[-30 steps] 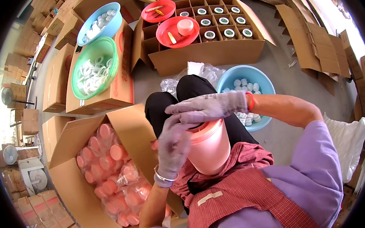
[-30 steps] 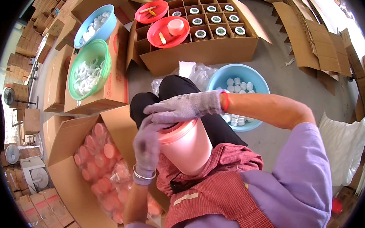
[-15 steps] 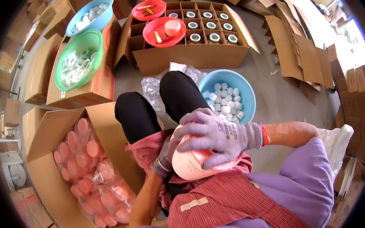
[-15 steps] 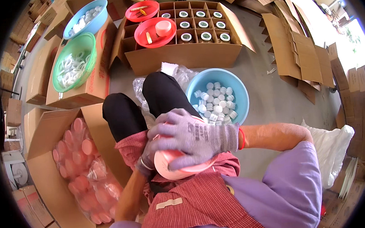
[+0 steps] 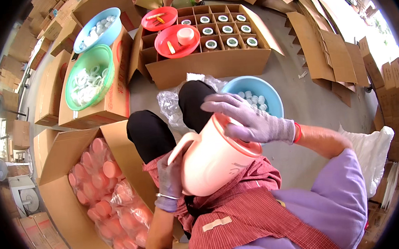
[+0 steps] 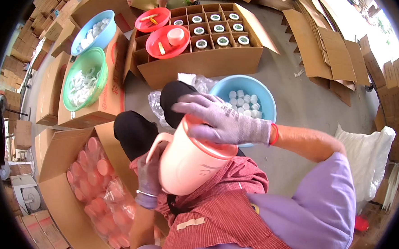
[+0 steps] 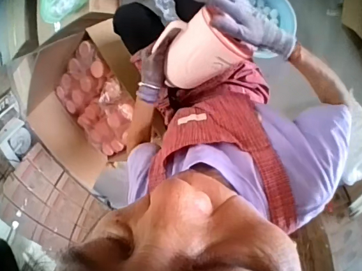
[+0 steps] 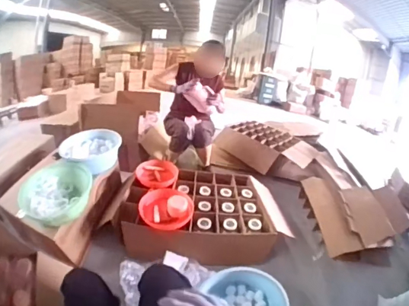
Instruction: The person sits on the floor and repeatedly fills pink plastic containers with a white substance from a bowl using a scoop. They then place the filled containers into a cardboard box.
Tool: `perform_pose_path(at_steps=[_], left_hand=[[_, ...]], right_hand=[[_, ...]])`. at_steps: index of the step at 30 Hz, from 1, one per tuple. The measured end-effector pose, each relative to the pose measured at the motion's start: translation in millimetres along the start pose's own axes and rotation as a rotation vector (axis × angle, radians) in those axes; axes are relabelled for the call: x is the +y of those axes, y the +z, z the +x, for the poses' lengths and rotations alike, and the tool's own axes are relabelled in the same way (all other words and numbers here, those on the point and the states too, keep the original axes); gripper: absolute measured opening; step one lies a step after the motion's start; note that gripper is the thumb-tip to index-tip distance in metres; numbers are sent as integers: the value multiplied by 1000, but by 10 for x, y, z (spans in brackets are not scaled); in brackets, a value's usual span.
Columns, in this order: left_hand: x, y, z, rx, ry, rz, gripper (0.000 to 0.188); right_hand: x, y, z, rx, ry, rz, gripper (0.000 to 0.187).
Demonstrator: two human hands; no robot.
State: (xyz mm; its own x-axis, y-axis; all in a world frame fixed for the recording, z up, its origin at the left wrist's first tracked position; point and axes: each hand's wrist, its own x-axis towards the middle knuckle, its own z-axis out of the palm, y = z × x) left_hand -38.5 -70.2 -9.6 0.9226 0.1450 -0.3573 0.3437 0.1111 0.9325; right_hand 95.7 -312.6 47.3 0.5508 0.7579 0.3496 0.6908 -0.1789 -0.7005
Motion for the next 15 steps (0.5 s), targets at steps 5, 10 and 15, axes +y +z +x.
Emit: perform_pose_path(at_steps=[5,10,15], left_hand=[[657,48,143,52,614,505,27],[988,57,360,42,929,628,28],[1116,74,421,64,906,710,38]], right_hand=[[-6,34,244,100,-39,99,63],[306,65,224,228,333,748,67],[256,57,324,328,78,418,62]])
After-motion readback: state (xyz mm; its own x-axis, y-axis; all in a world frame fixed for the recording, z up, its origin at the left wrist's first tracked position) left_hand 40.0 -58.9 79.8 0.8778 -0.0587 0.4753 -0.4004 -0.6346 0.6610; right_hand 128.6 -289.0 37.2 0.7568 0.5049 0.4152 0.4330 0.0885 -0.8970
